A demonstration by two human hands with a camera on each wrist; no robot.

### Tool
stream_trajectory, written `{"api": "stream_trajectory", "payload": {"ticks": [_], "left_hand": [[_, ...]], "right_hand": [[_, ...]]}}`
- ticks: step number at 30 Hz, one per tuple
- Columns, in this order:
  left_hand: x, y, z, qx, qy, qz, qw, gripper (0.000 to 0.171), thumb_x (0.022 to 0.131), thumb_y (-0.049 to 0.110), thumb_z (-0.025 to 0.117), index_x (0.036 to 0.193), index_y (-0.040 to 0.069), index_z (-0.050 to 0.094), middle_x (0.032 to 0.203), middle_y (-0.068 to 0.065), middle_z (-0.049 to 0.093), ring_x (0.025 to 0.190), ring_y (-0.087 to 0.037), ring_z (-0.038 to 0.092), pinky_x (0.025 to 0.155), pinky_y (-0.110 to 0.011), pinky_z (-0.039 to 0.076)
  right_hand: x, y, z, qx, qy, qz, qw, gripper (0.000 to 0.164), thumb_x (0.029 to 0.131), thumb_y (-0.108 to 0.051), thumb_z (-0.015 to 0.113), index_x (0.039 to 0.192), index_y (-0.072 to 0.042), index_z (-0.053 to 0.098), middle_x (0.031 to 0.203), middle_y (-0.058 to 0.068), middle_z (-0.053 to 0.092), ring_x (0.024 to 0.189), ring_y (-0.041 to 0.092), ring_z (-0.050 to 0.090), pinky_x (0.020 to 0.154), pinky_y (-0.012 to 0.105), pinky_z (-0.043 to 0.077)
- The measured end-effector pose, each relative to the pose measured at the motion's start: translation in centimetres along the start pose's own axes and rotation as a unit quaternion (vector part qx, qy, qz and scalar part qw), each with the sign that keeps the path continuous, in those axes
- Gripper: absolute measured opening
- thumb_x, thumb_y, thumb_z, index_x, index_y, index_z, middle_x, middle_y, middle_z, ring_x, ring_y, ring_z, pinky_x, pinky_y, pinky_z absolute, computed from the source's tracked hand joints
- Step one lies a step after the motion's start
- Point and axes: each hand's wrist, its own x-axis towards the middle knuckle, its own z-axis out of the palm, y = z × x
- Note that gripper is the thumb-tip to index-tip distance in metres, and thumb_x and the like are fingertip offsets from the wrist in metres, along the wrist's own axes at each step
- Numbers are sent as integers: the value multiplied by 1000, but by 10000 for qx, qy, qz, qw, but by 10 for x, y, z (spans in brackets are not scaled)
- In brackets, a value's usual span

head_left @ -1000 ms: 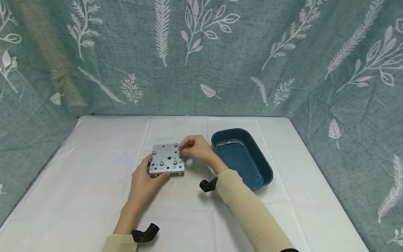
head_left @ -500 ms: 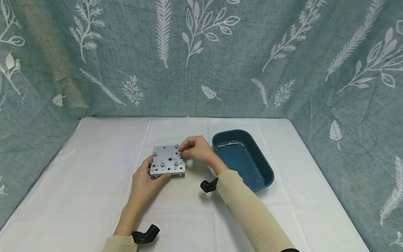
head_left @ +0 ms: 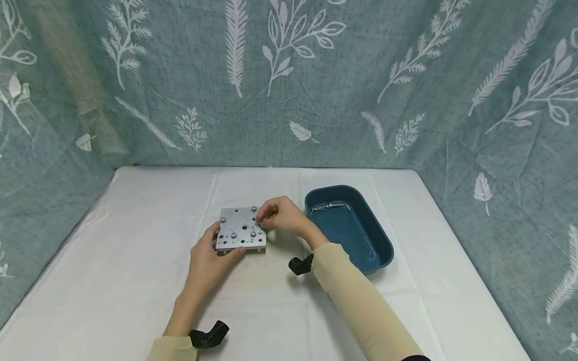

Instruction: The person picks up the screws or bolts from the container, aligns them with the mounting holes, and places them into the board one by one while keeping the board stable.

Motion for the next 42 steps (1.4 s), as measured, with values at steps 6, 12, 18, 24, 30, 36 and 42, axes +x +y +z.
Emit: {"api": "stream_trajectory", "payload": {"ticks": [6, 12, 18, 24, 30, 36, 42], "left_hand": [[0, 0, -1, -18, -43, -39, 10000, 93, 80, 28, 85, 149, -3, 32, 136, -27, 50, 114, -38, 55, 94, -50, 45], [0, 1, -1, -30, 32, -6, 10000, 93, 79, 28, 85, 149, -3, 32, 134, -26, 52, 111, -38, 56, 92, -49, 46], [0, 2, 0, 36, 34, -59, 10000, 95, 78, 28, 86, 149, -3, 32, 134, -26, 52, 111, -38, 57, 92, -49, 46], [0, 3, -1, 44, 67, -47, 10000, 94, 78, 26, 86, 149, -4, 32, 135, -27, 51, 112, -39, 57, 93, -49, 46], [-1, 1, 0, -18, -9, -119, 9999, 93, 79, 27, 85, 150, -2, 32, 135, -27, 51, 115, -39, 55, 94, -50, 45], [0, 1, -1, 2, -3, -92, 10000, 93, 79, 28, 85, 150, -2, 33, 137, -27, 50, 116, -39, 55, 95, -50, 44], [0, -1, -2, 21, -3, -30, 10000, 93, 79, 30, 85, 149, -3, 33, 137, -27, 50, 116, -39, 55, 95, -50, 45]], "right_hand": [[0, -2, 1, -98, -5, 129, 9999, 15, 83, 11, 70, 92, 0, 74, 88, 7, 72, 80, 19, 65, 72, 30, 53], [-9, -14, -11, -607, 320, -82, 9976, 14, 84, 6, 72, 92, -5, 75, 89, 5, 72, 82, 15, 65, 72, 31, 53], [-27, -24, -63, 475, 1309, -250, 9899, 7, 89, -3, 72, 96, -4, 73, 95, 9, 71, 88, 25, 66, 81, 45, 54], [-38, -4, -117, 1272, 2237, 207, 9661, 13, 89, -1, 72, 99, 6, 70, 95, 14, 72, 89, 30, 67, 82, 46, 54], [-45, 33, -129, 490, 1770, 932, 9786, 16, 87, 2, 73, 101, 7, 69, 94, 14, 72, 87, 24, 68, 82, 44, 55], [-42, 47, -123, 47, 1188, 974, 9881, 17, 87, 9, 68, 104, 10, 67, 100, 23, 69, 92, 32, 68, 82, 44, 55], [-37, 60, -120, 31, 794, 971, 9921, 20, 84, 13, 69, 104, 8, 70, 100, 18, 71, 88, 28, 69, 78, 39, 56]]}}
